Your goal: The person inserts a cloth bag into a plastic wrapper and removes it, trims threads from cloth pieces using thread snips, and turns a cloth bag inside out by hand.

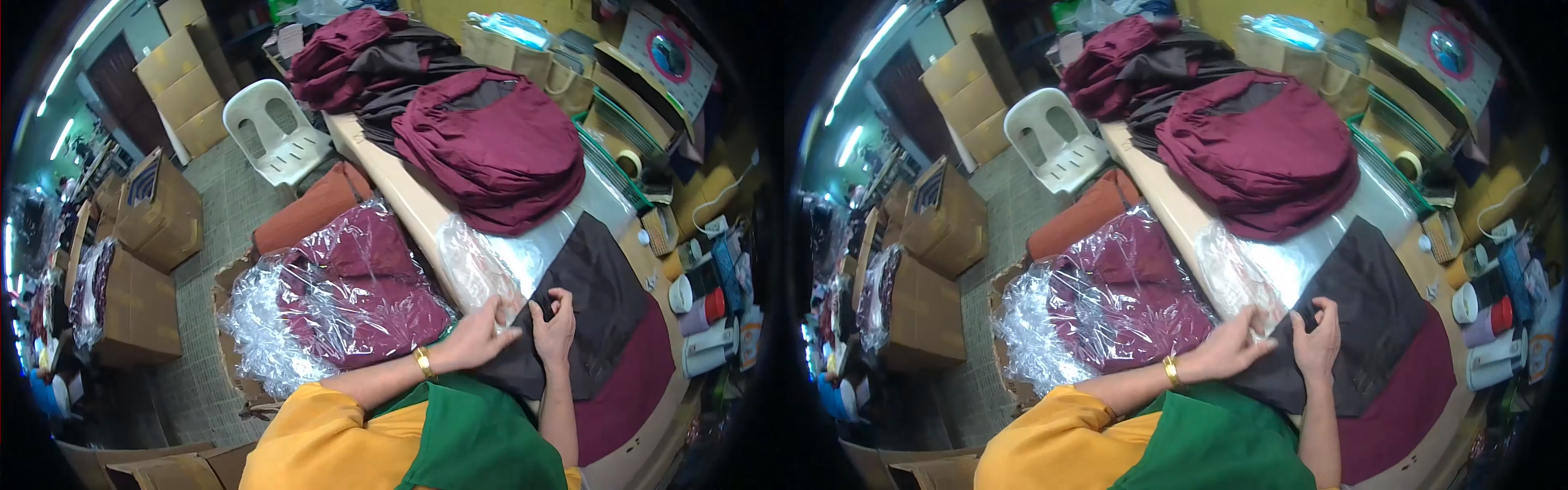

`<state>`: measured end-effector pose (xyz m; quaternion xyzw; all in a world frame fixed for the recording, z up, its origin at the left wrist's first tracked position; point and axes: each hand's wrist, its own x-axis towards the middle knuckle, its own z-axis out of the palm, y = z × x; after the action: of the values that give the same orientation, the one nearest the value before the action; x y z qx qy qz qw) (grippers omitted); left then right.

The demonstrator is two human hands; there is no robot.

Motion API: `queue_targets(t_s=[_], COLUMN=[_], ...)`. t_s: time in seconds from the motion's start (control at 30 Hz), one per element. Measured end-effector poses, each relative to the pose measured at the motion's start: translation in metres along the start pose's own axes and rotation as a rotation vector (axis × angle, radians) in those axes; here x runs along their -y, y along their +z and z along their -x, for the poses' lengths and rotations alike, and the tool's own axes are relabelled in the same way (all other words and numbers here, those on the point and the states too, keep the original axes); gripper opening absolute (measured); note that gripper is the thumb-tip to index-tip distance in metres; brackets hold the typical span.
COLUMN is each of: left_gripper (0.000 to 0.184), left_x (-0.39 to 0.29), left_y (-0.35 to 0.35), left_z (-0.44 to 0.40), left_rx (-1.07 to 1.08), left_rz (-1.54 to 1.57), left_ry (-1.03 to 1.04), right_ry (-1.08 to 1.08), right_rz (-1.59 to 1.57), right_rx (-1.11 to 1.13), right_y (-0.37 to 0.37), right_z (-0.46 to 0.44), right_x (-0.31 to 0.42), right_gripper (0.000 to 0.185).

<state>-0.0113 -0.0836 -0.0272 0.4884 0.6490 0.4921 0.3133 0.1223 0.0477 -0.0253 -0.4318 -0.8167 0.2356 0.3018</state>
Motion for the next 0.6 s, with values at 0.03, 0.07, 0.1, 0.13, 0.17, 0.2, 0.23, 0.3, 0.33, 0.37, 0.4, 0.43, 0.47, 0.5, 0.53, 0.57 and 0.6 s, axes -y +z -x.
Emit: queue_targets(t_s=[0.03,0.07,0.1,0.13,0.17,0.2,0.23,0.3,0.33,0.37,0.4,0.43,0.47,0.5,0.53,0.57,0.6], left_gripper=[0.043,0.048,0.039,0.039,0.033,0.030,0.030,0.028,0.028,0.027,0.026,0.025,0.025,0.026,0.025,0.022,0.022], left_x=[0.002,0.004,0.006,0.008,0.010,0.012,0.014,0.018,0.021,0.023,0.023,0.015,0.014,0.019,0.029,0.036,0.032], left_y=[0.003,0.005,0.006,0.004,0.001,-0.001,-0.001,-0.002,-0.002,0.000,0.003,-0.006,-0.018,-0.026,-0.032,-0.040,-0.050], left_z=[0.007,0.012,0.016,0.017,0.018,0.020,0.022,0.023,0.024,0.021,0.018,0.016,0.012,0.010,0.010,0.009,0.009], left_rx=[0.047,0.096,0.100,0.097,0.191,0.287,0.288,0.180,0.192,0.106,0.038,0.061,0.166,0.133,0.077,0.039,-0.028], left_rz=[-0.040,-0.078,-0.074,-0.074,-0.134,-0.192,-0.190,-0.045,-0.040,0.027,0.102,0.092,-0.069,-0.119,-0.071,-0.028,-0.019], left_ry=[-0.002,-0.005,-0.034,-0.038,-0.072,-0.106,-0.106,-0.116,-0.119,-0.049,0.021,0.060,-0.066,-0.049,-0.015,-0.053,-0.097], right_ry=[-0.022,-0.030,-0.066,-0.100,-0.055,-0.053,-0.011,-0.021,-0.122,-0.256,-0.288,-0.303,-0.329,-0.329,-0.316,-0.216,-0.205], right_rz=[0.036,0.031,0.028,0.025,0.046,0.048,-0.035,-0.184,-0.167,-0.197,-0.146,-0.039,-0.048,-0.104,-0.251,-0.142,-0.143], right_rx=[-0.001,0.005,-0.035,-0.077,-0.050,-0.048,-0.004,0.126,0.178,0.284,0.374,0.459,0.327,0.233,0.167,0.205,0.150], right_y=[0.003,0.007,0.009,0.010,0.007,0.004,-0.002,-0.014,-0.010,-0.005,-0.004,0.006,0.012,0.011,0.015,0.007,0.011], right_z=[-0.001,-0.006,-0.009,-0.012,-0.017,-0.017,-0.017,-0.010,-0.001,0.005,0.011,0.013,0.015,0.012,0.008,0.006,0.006], right_x=[-0.006,-0.010,-0.015,-0.019,-0.022,-0.018,-0.011,0.013,0.016,0.019,0.023,0.005,0.000,0.001,-0.006,-0.004,-0.009], right_gripper=[0.032,0.032,0.029,0.026,0.021,0.021,0.022,0.031,0.034,0.031,0.028,0.029,0.027,0.026,0.022,0.015,0.017])
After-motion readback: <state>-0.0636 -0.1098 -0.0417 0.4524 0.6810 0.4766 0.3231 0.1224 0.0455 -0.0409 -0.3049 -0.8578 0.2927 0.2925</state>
